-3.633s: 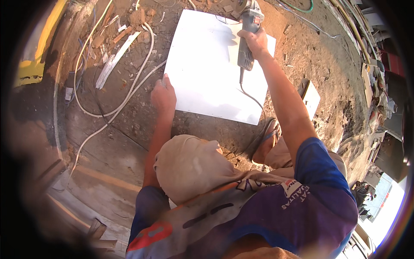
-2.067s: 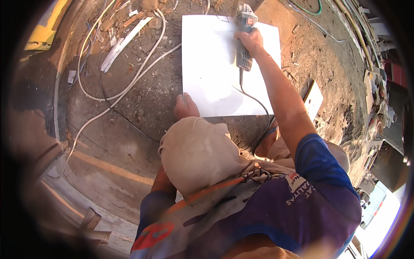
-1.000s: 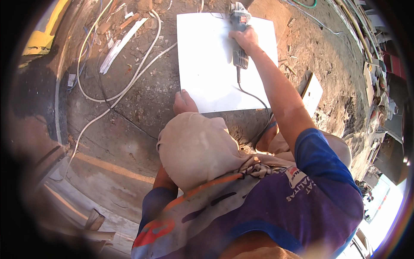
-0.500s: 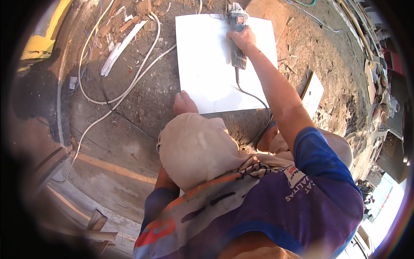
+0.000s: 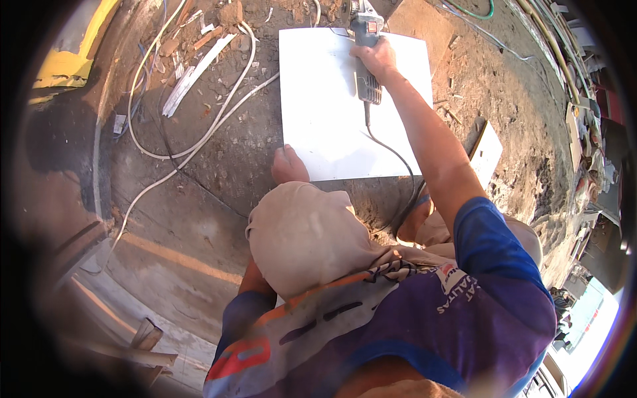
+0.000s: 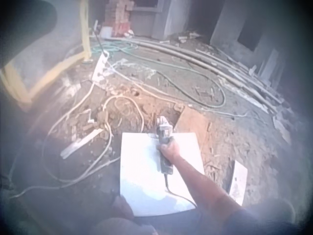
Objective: The person uses an angle grinder to cut a white rectangular tile placed on the ground. They hold the tile with their left hand and operate the grinder with their right hand, cutting along a marked line.
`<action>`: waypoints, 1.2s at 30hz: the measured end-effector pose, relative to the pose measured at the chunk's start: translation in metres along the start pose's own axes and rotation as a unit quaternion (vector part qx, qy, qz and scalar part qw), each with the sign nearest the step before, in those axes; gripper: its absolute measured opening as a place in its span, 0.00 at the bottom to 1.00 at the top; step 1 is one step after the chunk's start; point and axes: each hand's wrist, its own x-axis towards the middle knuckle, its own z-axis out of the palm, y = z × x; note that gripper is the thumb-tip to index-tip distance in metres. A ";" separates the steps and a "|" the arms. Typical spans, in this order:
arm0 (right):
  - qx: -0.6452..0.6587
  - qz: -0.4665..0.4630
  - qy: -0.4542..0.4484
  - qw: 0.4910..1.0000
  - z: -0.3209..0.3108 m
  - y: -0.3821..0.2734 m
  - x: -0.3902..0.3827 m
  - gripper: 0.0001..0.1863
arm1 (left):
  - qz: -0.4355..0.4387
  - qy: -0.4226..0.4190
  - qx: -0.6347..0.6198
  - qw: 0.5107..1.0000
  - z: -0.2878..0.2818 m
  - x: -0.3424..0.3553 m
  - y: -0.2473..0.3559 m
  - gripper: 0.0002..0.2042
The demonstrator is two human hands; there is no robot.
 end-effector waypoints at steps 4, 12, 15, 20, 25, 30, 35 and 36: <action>-0.051 -0.020 0.010 0.998 0.014 0.011 0.013 0.38 | 0.013 0.001 -0.011 1.000 -0.002 -0.003 0.007 0.17; -0.050 0.018 0.002 0.999 0.016 0.005 0.011 0.37 | 0.012 -0.007 0.011 1.000 -0.001 -0.001 -0.002 0.17; -0.046 0.031 -0.020 0.998 0.011 -0.006 0.005 0.37 | 0.012 -0.004 0.000 1.000 -0.001 -0.001 -0.003 0.17; -0.038 0.046 -0.048 0.997 0.008 -0.010 0.002 0.37 | -0.006 -0.020 -0.003 1.000 -0.001 -0.002 -0.003 0.18; -0.029 0.045 0.002 0.999 0.015 0.003 0.004 0.37 | -0.014 -0.027 0.027 0.999 -0.003 -0.003 0.005 0.19; -0.038 0.033 -0.007 0.999 0.016 -0.004 -0.007 0.37 | -0.015 -0.022 0.013 1.000 -0.004 -0.001 0.003 0.18; -0.029 0.031 -0.015 0.999 0.015 -0.008 -0.013 0.37 | -0.028 -0.033 0.010 0.999 -0.005 0.000 0.002 0.17; -0.031 0.035 -0.023 0.999 0.015 -0.011 -0.012 0.37 | -0.027 -0.027 0.014 0.999 -0.005 0.000 0.003 0.17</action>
